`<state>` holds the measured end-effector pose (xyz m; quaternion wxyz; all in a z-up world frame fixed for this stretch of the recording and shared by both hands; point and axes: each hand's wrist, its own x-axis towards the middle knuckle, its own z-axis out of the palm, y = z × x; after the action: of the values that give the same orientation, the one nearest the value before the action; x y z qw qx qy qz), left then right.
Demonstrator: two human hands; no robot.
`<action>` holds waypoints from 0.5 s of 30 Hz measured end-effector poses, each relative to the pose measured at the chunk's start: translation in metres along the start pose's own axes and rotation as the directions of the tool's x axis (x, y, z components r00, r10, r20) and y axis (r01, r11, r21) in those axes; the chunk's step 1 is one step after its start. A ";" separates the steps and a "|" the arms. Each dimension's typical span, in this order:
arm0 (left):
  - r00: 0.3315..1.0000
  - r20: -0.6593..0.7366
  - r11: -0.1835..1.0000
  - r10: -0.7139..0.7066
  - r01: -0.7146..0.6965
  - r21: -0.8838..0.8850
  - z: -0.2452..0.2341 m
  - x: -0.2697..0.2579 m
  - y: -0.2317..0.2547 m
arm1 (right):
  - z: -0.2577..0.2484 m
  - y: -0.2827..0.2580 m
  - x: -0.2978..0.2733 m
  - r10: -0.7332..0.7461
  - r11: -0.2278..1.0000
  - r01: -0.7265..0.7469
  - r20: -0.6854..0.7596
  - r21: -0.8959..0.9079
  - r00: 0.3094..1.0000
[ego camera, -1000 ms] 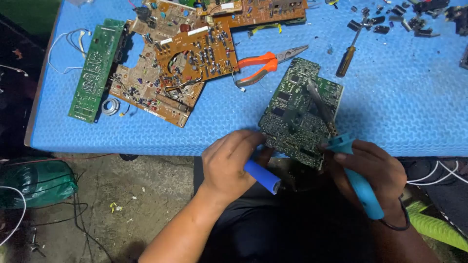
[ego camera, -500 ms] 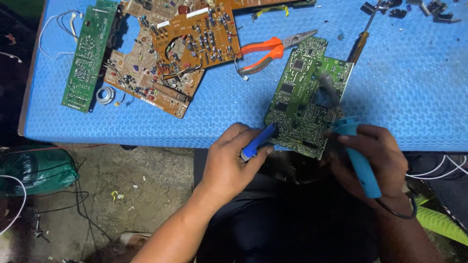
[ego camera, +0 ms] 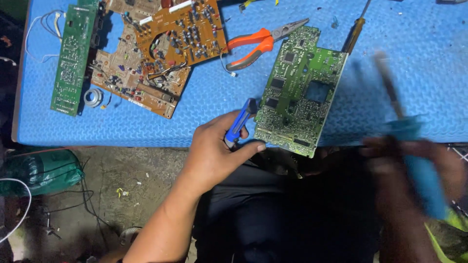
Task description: Desoldering electronic components from a printed circuit board using a soldering iron and a desoldering pump.
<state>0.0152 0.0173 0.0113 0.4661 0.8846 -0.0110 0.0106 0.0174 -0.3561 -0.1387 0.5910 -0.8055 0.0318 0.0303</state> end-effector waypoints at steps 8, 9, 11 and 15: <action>0.993 -0.040 0.994 -0.108 0.107 -0.025 0.011 0.001 0.003 | 0.071 -0.121 -0.010 -0.578 0.756 0.548 0.027 -0.357 0.815; 0.992 -0.071 0.993 -0.107 0.102 -0.066 0.013 0.001 0.002 | 0.072 -0.120 -0.008 -0.587 0.746 0.545 0.008 -0.383 0.809; 0.990 -0.088 0.990 -0.113 0.105 -0.093 0.016 0.002 0.005 | 0.068 -0.128 -0.003 -0.624 0.713 0.587 0.034 -0.383 0.780; 0.992 -0.109 0.997 -0.064 0.058 -0.054 0.024 0.005 0.004 | 0.069 -0.122 0.003 -0.507 0.833 0.494 0.014 -0.249 0.862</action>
<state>0.0203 -0.0045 0.0014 0.4883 0.8705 0.0416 0.0450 0.0305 -0.2540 -0.0441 0.4738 -0.8525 -0.1684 -0.1426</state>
